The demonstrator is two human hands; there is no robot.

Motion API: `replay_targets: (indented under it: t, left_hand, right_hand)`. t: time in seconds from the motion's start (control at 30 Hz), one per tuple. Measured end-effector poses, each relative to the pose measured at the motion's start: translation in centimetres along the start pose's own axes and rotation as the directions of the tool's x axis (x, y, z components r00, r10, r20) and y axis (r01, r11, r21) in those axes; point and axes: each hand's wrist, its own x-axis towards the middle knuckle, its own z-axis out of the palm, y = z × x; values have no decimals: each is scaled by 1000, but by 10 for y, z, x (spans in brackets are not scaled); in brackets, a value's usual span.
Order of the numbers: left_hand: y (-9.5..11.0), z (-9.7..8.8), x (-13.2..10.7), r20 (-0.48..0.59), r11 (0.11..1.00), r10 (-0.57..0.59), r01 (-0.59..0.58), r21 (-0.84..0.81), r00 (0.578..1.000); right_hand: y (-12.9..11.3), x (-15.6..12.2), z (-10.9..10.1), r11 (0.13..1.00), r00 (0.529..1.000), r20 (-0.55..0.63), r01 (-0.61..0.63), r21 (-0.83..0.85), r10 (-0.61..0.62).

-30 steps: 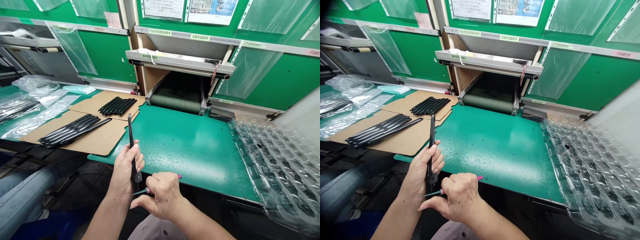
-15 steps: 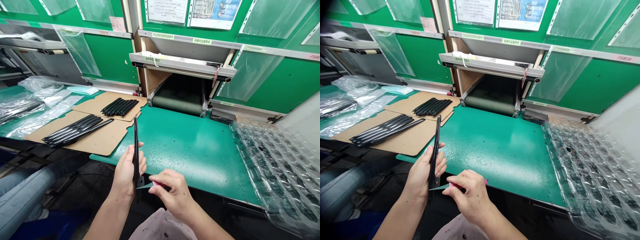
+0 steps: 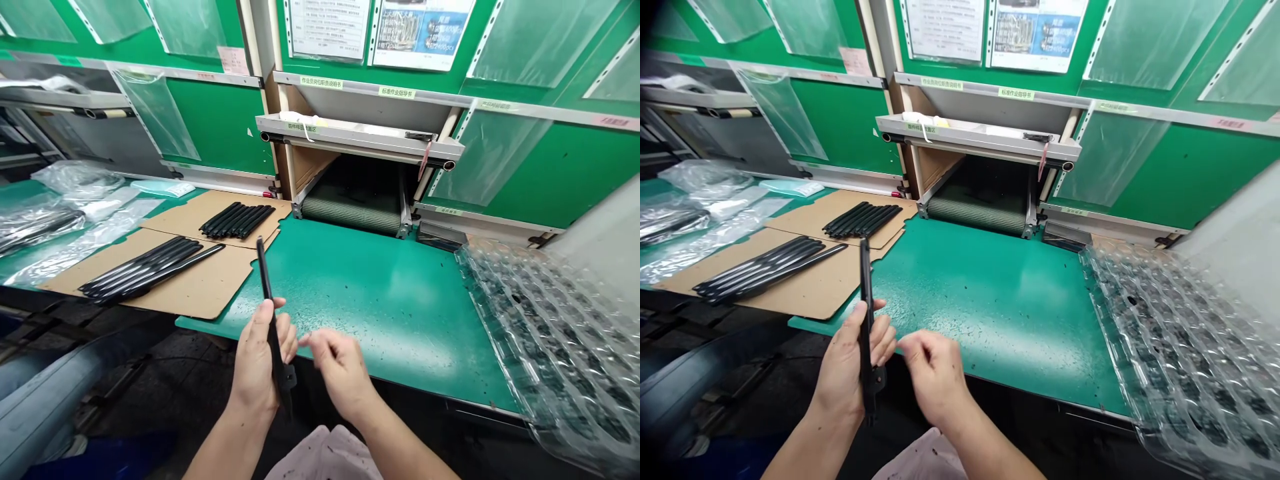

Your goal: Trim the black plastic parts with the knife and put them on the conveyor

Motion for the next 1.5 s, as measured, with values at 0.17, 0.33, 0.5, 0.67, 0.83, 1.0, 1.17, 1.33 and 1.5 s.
replay_targets:
  t: [0.17,0.33,0.5,0.67,0.83,1.0,1.17,1.33,1.5]
  left_hand:
    - [1,-8,4,-26,984,178,-178,-11,984]
    - [-2,-25,2,122,951,243,-262,167,962]
    - [-9,-29,1,-1,764,619,-602,231,786]
    - [-11,-24,2,59,562,795,-769,304,604]
    - [-12,-25,2,105,483,830,-800,357,548]
    - [-13,-28,-3,89,575,777,-760,302,623]
    - [-7,-20,-16,60,767,599,-593,246,799]
    - [4,-11,-9,-43,867,488,-478,140,872]
    - [7,-17,6,-17,979,192,-190,73,981]
  right_hand:
    - [-18,2,-2,993,973,203,-115,28,107]
    - [-20,23,-22,979,1000,-6,27,-200,-29]
    - [-10,22,-23,966,992,-91,60,-252,-86]
    - [0,7,0,995,976,-200,69,-78,-83]
    - [4,3,10,992,954,-269,123,-42,-130]
    - [9,13,0,987,904,-402,110,-114,-147]
    - [10,30,-21,998,880,-471,67,-8,-63]
    - [3,13,-15,985,971,-172,154,-80,-166]
    - [-3,-3,-3,913,954,137,297,-278,-268]
